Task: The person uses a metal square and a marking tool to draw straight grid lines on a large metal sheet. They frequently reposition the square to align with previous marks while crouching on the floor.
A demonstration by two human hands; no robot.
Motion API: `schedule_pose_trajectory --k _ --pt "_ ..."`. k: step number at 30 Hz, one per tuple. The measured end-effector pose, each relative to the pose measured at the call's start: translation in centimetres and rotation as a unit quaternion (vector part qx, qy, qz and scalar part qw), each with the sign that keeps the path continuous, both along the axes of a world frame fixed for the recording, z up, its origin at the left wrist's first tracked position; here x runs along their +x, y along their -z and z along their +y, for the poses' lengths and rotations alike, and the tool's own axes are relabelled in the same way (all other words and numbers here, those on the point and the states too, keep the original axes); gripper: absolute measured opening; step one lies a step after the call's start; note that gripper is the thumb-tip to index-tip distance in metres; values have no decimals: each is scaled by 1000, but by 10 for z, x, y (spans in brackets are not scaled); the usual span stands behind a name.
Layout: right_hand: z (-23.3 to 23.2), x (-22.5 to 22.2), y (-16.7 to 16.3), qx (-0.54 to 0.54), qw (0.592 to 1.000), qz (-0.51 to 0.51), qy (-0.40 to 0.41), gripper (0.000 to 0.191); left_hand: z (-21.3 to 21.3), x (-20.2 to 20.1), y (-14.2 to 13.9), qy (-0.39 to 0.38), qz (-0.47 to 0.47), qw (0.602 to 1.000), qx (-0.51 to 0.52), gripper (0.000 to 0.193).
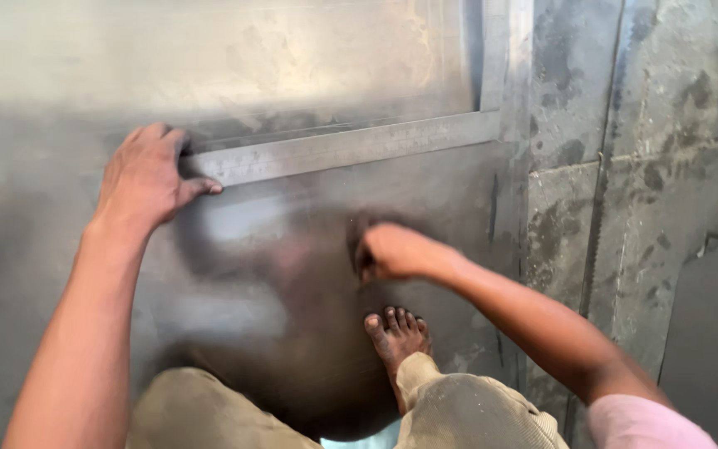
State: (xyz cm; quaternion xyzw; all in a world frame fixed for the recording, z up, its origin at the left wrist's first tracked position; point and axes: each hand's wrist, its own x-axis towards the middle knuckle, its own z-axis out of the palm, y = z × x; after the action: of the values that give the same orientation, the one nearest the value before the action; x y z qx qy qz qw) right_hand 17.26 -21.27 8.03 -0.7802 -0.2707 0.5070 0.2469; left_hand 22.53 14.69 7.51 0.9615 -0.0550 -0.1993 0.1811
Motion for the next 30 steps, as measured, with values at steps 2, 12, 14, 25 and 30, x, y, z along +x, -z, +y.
schedule_pose_trajectory --k 2,12,14,25,30 --pt "2 -13 -3 46 992 -55 101 15 13 -3 5 29 -32 999 3 68" --pt "73 -24 -7 32 854 -328 403 8 172 -59 23 36 -10 992 123 73" --pt "85 -27 -4 26 869 -330 368 7 183 -73 28 8 21 992 126 74" --pt "84 -25 2 29 881 -290 373 6 190 -93 41 -35 79 989 119 77" --pt "83 -24 4 44 880 -288 376 7 192 -93 43 -43 89 988 120 78"
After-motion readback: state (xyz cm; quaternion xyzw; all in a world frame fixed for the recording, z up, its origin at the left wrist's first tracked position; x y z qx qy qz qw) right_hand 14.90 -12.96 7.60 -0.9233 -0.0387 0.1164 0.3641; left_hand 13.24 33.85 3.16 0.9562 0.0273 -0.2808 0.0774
